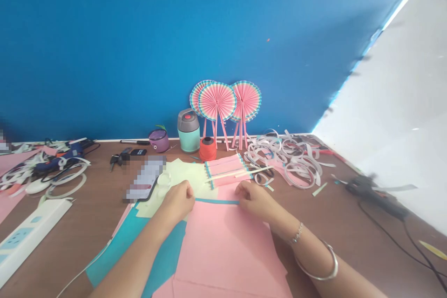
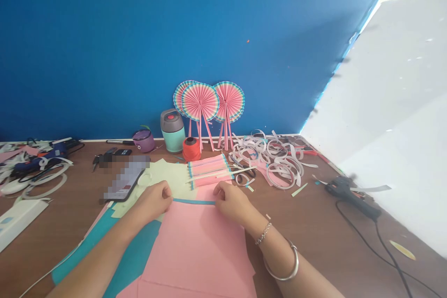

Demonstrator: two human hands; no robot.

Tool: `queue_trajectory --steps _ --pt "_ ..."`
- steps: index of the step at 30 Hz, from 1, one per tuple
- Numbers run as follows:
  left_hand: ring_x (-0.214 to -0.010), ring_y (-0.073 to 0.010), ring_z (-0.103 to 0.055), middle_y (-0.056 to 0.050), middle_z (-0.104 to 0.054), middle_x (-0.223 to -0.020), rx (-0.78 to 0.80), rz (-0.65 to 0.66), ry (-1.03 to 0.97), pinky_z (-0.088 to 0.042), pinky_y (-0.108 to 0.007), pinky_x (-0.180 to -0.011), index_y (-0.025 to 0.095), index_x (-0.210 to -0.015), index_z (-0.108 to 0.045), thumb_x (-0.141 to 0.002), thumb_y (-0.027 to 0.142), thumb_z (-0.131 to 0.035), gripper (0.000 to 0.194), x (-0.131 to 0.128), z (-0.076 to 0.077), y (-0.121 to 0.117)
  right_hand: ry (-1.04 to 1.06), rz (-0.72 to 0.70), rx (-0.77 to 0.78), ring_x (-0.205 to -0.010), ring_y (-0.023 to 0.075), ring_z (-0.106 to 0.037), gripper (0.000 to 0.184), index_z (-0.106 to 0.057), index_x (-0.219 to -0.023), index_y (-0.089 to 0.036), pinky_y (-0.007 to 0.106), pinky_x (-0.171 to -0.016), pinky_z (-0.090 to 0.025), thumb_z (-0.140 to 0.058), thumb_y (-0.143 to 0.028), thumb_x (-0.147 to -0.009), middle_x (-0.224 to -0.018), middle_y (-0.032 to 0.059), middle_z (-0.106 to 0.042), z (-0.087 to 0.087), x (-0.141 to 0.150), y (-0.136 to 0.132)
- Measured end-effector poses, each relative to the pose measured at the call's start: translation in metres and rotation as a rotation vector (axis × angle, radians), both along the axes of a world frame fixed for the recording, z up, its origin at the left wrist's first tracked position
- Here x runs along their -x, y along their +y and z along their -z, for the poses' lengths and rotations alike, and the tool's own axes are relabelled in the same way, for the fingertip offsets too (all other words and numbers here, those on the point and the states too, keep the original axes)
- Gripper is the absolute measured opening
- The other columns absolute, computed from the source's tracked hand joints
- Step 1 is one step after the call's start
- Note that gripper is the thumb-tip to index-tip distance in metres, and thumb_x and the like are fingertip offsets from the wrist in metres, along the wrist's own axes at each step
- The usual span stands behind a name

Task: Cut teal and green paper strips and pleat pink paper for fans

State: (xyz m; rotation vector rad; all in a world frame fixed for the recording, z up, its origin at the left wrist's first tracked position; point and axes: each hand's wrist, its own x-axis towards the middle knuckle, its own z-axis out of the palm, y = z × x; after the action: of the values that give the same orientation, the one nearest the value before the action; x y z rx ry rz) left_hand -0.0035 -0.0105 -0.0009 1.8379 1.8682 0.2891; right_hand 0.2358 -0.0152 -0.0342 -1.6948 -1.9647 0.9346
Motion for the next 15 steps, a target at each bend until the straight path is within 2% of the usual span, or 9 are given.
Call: queue_trajectory --steps 15 --pt "-0.062 -0.0146 -0.059 0.002 -0.062 -0.06 -0.003 0.017 -0.004 -0.036 -0.022 -0.054 0.021 -0.061 -0.044 -0.066 0.007 -0.047 0.015 0.001 0.001 0.0 -0.084 0.018 0.019 -0.059 0.0109 -0.049 0.025 -0.055 -0.082 -0.017 0.02 -0.051 -0.027 -0.049 -0.004 -0.062 -0.063 -0.0028 -0.054 -0.011 0.003 -0.003"
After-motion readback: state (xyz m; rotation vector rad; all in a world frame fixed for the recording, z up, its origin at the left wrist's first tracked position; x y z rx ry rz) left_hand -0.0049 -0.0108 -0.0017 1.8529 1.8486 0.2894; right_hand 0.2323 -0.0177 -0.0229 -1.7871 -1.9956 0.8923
